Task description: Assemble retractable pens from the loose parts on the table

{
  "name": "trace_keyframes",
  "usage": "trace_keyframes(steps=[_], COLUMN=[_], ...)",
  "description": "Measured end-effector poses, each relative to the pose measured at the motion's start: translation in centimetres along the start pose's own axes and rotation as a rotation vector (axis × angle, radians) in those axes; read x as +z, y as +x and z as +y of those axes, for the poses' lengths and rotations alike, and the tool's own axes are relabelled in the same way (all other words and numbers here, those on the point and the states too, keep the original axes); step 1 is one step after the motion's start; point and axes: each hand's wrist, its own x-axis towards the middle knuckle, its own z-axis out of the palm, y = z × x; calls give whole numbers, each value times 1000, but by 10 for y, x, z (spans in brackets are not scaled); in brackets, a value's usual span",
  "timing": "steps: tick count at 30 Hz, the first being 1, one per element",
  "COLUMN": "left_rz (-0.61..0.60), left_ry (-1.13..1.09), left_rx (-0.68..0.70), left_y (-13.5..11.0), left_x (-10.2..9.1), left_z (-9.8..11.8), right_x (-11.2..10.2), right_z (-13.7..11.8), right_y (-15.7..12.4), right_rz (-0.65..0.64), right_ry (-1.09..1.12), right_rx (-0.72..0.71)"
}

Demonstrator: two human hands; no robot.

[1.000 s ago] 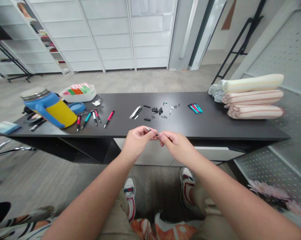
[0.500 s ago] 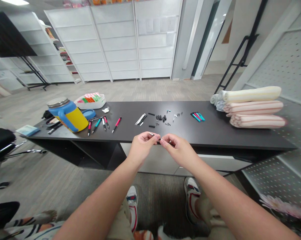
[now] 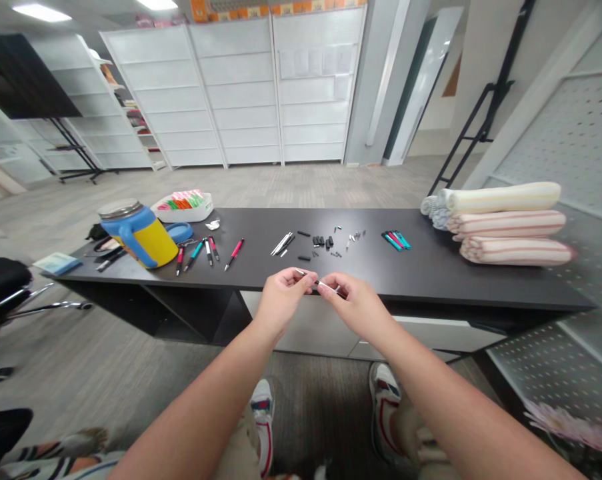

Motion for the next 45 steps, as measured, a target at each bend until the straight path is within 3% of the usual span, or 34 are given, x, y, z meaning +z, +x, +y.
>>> trace_keyframes(steps=[7, 13, 18, 21, 26, 29, 31, 34, 37, 40, 45], left_rz=[-20, 5, 72, 119, 138, 126, 125, 126, 130, 132, 139], left_ry=[-91, -125, -115, -95, -148, -148, -139, -134, -128, -117, -124], left_rx=[18, 40, 45, 46, 39, 22, 16, 17, 14, 7, -2], left_y=[9, 17, 23, 27, 35, 38, 40, 43, 46, 48, 49], left_x=[-9, -26, -39, -46, -52, -53, -54, -55, -57, -58, -59], left_z=[-1, 4, 2, -1, -3, -3, -2, -3, -3, -4, -4], right_x=[8, 19, 28, 34, 41, 43, 43, 43, 43, 42, 43], right_z=[-4, -10, -14, -15, -12, -8, -6, -5, -6, -6, -5], right_y=[16, 38, 52, 59, 67, 71, 72, 74, 78, 80, 81], right_rz=[60, 9, -13, 51, -61, -28, 8, -38, -65, -3, -44], right_ry=[-61, 28, 39, -2, -139, -149, -114, -94, -111, -88, -94], right_rx=[-139, -73, -136, -200, -243, -278, -249, -179, -224, -269, -202])
